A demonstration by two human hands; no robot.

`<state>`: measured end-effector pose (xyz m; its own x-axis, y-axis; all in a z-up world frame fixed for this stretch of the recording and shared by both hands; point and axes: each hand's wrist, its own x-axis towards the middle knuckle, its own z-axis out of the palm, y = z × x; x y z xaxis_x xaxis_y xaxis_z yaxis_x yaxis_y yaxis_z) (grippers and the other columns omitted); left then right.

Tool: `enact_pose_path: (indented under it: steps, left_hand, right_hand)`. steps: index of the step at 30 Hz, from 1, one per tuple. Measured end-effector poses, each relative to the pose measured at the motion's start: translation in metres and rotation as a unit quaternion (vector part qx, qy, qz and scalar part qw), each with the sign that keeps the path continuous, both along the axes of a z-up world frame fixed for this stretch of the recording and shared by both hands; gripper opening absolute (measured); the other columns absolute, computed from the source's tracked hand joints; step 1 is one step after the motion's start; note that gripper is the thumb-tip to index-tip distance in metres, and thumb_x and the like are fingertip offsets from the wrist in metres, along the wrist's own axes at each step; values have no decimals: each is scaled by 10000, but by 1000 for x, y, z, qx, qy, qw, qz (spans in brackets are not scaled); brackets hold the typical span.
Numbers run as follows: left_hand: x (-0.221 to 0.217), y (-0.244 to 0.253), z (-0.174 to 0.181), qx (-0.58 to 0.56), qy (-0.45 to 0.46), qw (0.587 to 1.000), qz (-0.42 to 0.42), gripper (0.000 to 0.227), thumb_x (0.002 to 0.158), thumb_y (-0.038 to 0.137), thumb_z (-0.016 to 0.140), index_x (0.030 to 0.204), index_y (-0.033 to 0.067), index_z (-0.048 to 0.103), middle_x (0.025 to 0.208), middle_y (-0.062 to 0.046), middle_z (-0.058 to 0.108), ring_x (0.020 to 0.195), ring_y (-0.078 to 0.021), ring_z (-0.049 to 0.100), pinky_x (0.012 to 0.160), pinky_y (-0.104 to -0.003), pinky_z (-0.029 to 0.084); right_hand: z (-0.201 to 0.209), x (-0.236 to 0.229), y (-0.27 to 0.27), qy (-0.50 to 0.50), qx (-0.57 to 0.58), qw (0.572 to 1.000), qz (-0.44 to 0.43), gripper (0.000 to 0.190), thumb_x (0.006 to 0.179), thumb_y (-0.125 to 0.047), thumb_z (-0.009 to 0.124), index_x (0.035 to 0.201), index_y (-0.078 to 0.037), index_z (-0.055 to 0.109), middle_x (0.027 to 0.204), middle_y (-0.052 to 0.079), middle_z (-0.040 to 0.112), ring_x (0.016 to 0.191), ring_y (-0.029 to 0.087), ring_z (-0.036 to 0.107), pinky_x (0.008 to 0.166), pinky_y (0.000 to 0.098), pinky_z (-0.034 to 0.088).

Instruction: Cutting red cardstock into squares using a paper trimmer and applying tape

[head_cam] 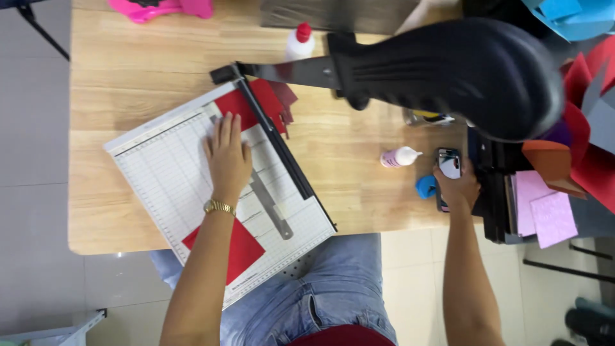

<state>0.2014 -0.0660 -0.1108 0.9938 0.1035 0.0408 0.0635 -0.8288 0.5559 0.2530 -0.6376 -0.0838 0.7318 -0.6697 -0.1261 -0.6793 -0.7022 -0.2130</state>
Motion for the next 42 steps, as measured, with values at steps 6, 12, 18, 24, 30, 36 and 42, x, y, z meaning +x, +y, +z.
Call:
enact_pose_path:
  steps: [6, 12, 18, 24, 30, 36, 42]
  left_hand:
    - [34, -5, -17, 44, -13, 999, 12, 489, 1022, 259, 583, 1482, 105, 524, 1349, -53, 533, 1244, -243, 447, 988, -481, 269]
    - [52, 2, -29, 94, -30, 995, 34, 490, 1034, 272, 585, 1491, 102, 534, 1479, -77, 485, 1373, -265, 380, 1073, -510, 185]
    - [59, 6, -39, 143, -51, 987, 59, 492, 1045, 286, 587, 1499, 100, 544, 1608, -101, 436, 1502, -287, 314, 1158, -538, 101]
    - [60, 5, -41, 147, -69, 984, 67, 494, 1025, 279, 601, 1485, 104, 559, 1582, -99, 469, 1484, -294, 339, 1144, -546, 130]
    - [60, 4, -43, 154, -54, 984, 77, 548, 1017, 301, 582, 1521, 94, 521, 1621, -91, 417, 1495, -314, 305, 1142, -597, 106]
    - [60, 3, -39, 157, -43, 983, 82, 593, 1001, 312, 571, 1547, 98, 482, 1637, -70, 393, 1499, -309, 295, 1141, -610, 113]
    - [71, 23, -61, 173, -81, 978, 88, 460, 1042, 294, 543, 1490, 190, 551, 1582, 31, 451, 1421, -241, 371, 1054, -535, 247]
  right_hand:
    - [-28, 6, 21, -38, -33, 999, -8, 763, 736, -496, 786, 1410, -226, 552, 1174, 193, 653, 1083, 466, 634, 889, 570, 516]
    - [-56, 2, 54, -77, -61, 995, -4, 745, 703, -511, 815, 1367, -274, 577, 1098, 157, 709, 1015, 452, 683, 842, 572, 553]
    - [-82, -16, 66, -120, -89, 989, 5, 728, 669, -527, 844, 1324, -321, 602, 1021, 122, 766, 947, 437, 731, 795, 575, 589]
    - [-123, -20, 48, -126, -119, 983, 62, 630, 742, -460, 811, 1314, -277, 620, 1021, 105, 756, 938, 407, 736, 748, 551, 602]
    - [-62, -31, 91, -93, -72, 989, 85, 462, 847, -410, 764, 1270, -258, 654, 1016, 100, 747, 955, 361, 731, 777, 512, 595]
    - [-41, -40, 45, -20, 149, 985, 86, 328, 973, -466, 691, 1244, -282, 714, 1184, 95, 730, 1177, 373, 639, 990, 516, 505]
    - [-8, -78, 57, -78, 210, 949, 223, 287, 1018, -151, 699, 1299, -94, 718, 1210, 203, 713, 1205, 409, 632, 1007, 531, 508]
